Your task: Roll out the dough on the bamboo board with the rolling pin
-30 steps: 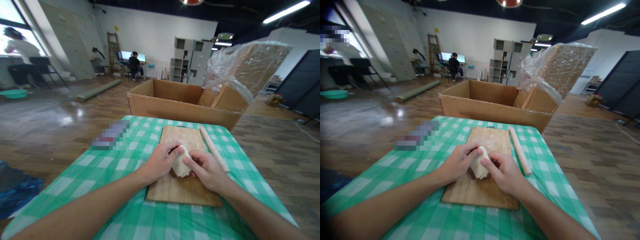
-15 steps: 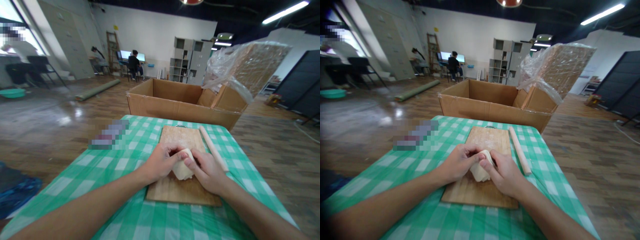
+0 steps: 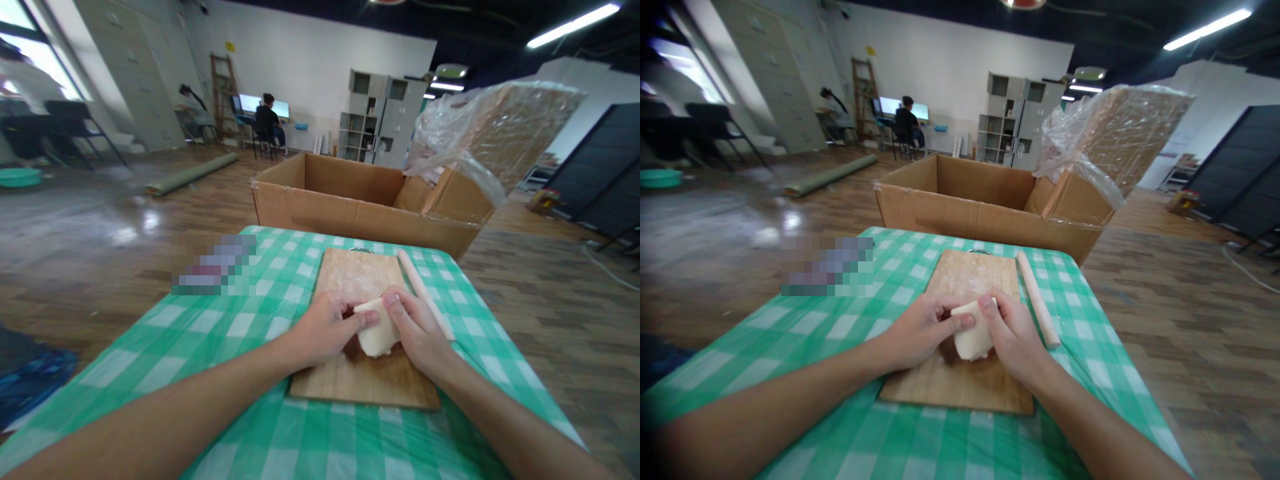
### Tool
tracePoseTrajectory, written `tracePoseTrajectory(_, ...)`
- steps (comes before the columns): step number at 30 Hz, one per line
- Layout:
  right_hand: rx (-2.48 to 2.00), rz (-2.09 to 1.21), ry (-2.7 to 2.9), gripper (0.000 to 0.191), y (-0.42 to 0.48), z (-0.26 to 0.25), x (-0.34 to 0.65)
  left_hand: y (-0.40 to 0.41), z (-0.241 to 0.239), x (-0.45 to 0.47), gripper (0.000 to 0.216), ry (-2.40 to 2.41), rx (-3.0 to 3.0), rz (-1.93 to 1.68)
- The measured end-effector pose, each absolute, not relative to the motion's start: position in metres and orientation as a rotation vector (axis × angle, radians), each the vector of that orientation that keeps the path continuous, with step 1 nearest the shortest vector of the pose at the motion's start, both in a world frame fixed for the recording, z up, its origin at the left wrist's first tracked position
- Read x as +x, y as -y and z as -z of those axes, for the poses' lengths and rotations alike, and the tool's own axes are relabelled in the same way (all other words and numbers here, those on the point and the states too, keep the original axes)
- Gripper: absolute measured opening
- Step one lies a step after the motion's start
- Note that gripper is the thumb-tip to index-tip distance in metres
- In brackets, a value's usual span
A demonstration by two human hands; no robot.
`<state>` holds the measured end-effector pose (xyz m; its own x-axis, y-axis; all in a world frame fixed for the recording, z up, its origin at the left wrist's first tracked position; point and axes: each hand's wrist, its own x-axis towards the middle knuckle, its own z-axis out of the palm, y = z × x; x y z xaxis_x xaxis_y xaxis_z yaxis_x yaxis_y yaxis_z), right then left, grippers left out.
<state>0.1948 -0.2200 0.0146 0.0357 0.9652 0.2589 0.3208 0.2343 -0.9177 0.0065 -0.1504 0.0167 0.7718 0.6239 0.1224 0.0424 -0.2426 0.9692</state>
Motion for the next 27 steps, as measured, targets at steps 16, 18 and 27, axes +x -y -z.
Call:
tracePoseTrajectory(16,-1.286,-0.802,1.478,0.041,0.222,-0.012,0.193,0.154,-0.018,0.008,0.041,-0.53,1.824,-0.601)
tracePoseTrajectory(18,-1.302,-0.71,1.482,0.04,0.222,-0.013,0.194,0.154,-0.016,0.011,0.037,-0.516,1.658,-0.619)
tracePoseTrajectory(27,-1.274,-0.688,1.589,0.042,0.223,-0.013,0.197,0.158,-0.029,0.005,0.024,-0.583,1.685,-0.813)
